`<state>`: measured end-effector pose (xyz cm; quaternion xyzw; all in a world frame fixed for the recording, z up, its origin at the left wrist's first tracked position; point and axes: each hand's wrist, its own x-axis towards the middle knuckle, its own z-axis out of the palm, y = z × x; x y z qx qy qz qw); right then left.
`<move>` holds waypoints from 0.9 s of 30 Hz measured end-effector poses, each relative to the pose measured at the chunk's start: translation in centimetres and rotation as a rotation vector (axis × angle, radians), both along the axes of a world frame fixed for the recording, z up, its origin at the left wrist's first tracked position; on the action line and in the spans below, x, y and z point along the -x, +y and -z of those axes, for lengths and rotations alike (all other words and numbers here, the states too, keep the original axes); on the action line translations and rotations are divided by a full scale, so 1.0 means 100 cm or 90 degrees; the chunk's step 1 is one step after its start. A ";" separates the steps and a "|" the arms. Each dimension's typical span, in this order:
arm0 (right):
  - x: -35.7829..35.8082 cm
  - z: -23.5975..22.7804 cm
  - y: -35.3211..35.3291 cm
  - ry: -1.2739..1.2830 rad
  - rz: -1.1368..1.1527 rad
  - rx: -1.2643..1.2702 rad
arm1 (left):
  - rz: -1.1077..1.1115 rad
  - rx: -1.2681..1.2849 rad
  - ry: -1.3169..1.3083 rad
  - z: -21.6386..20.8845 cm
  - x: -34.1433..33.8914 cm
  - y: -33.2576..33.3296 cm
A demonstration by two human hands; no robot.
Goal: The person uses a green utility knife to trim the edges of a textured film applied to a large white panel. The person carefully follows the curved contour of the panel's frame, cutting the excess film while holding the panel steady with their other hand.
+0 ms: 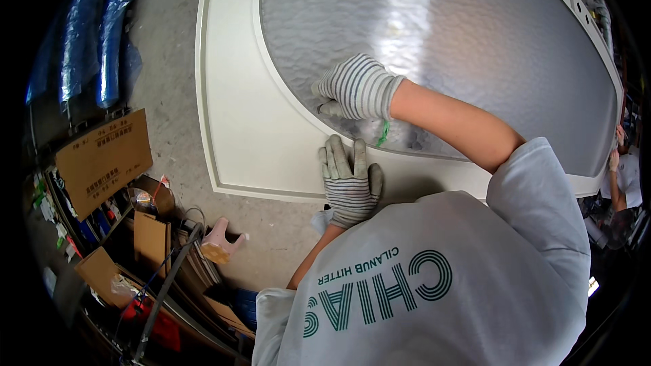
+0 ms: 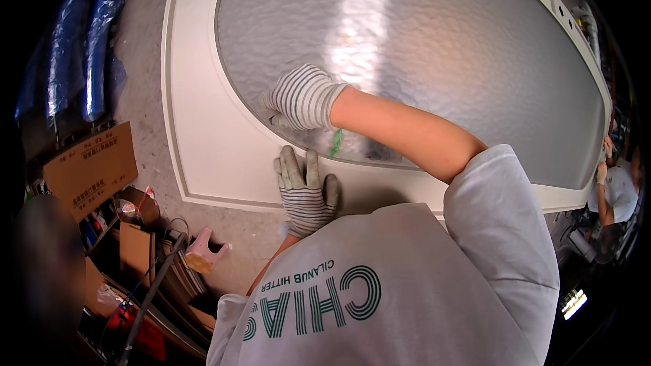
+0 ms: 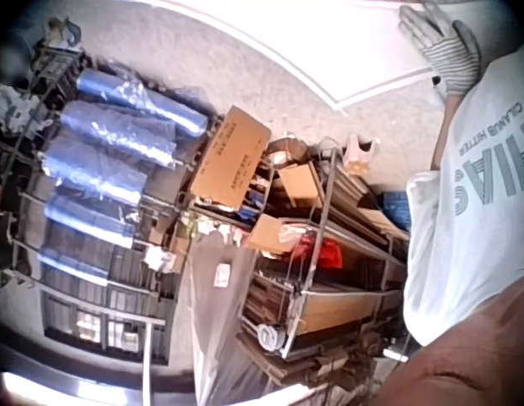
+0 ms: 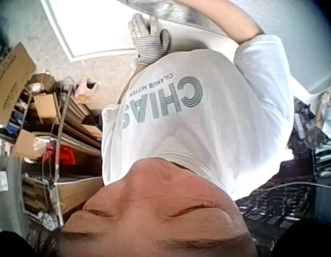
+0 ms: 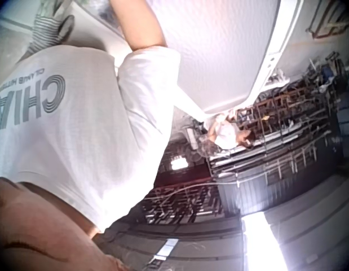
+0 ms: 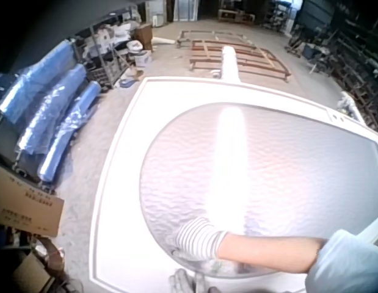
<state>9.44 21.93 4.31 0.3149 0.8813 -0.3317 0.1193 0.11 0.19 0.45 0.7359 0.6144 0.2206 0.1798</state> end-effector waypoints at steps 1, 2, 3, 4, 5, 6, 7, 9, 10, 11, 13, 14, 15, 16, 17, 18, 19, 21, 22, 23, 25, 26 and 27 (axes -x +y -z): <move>0.001 -0.001 0.000 0.004 -0.015 0.000 | 0.000 0.007 -0.004 -0.001 0.000 0.000; 0.003 -0.003 0.001 -0.017 -0.005 0.011 | 0.000 0.014 -0.007 -0.003 -0.001 0.002; 0.004 -0.007 0.002 -0.040 0.007 0.021 | 0.002 0.018 -0.013 -0.004 -0.002 0.004; 0.004 -0.008 0.003 -0.064 0.019 0.031 | 0.002 0.019 -0.011 -0.004 -0.001 0.003; 0.003 0.000 0.001 -0.029 0.030 0.010 | 0.002 0.020 -0.009 -0.003 0.000 0.002; 0.003 -0.001 0.002 -0.031 0.014 0.014 | 0.000 0.022 -0.007 -0.002 0.000 0.001; 0.003 -0.003 0.002 -0.034 -0.002 0.017 | -0.002 0.026 -0.011 -0.003 -0.001 0.002; 0.004 -0.003 0.002 -0.039 -0.013 0.017 | -0.005 0.036 -0.021 -0.005 -0.002 0.004; 0.004 -0.002 0.003 -0.041 -0.008 0.014 | -0.005 0.031 -0.018 -0.004 -0.001 0.003; 0.005 0.000 0.003 -0.044 -0.002 0.011 | -0.006 0.026 -0.015 -0.002 0.000 0.002; 0.004 0.008 0.001 -0.012 0.028 -0.031 | -0.004 0.017 -0.015 -0.001 -0.002 0.002; 0.003 0.011 0.000 0.005 0.042 -0.052 | -0.001 0.014 -0.017 -0.002 -0.002 0.003; 0.003 0.007 0.001 -0.003 0.017 -0.032 | 0.002 0.014 -0.013 -0.003 -0.001 0.002; 0.002 0.001 0.003 -0.010 -0.009 -0.013 | 0.000 0.015 -0.014 -0.003 0.000 0.002; 0.002 -0.003 0.004 -0.017 -0.034 0.007 | -0.002 0.015 -0.015 -0.003 0.000 0.001; 0.003 0.000 0.004 -0.014 -0.011 0.000 | -0.002 0.012 -0.021 -0.002 -0.001 0.002; 0.004 0.006 0.002 -0.012 0.013 -0.007 | -0.002 0.009 -0.018 -0.002 -0.002 0.002; 0.004 0.008 0.001 -0.007 0.030 -0.008 | -0.005 0.004 -0.010 -0.001 -0.001 0.000; 0.004 0.007 0.001 -0.005 0.025 -0.002 | -0.004 0.010 -0.012 -0.001 -0.001 0.001; 0.003 0.005 0.001 -0.003 0.019 0.003 | -0.003 0.016 -0.015 -0.003 -0.002 0.003; 0.003 0.001 0.003 -0.008 -0.004 0.013 | -0.001 0.025 -0.012 -0.003 -0.001 0.003; 0.003 0.000 0.004 -0.011 -0.016 0.018 | -0.002 0.027 -0.009 -0.003 0.000 0.001; 0.003 0.003 0.002 -0.004 0.004 -0.005 | -0.002 0.027 -0.010 -0.002 -0.001 0.001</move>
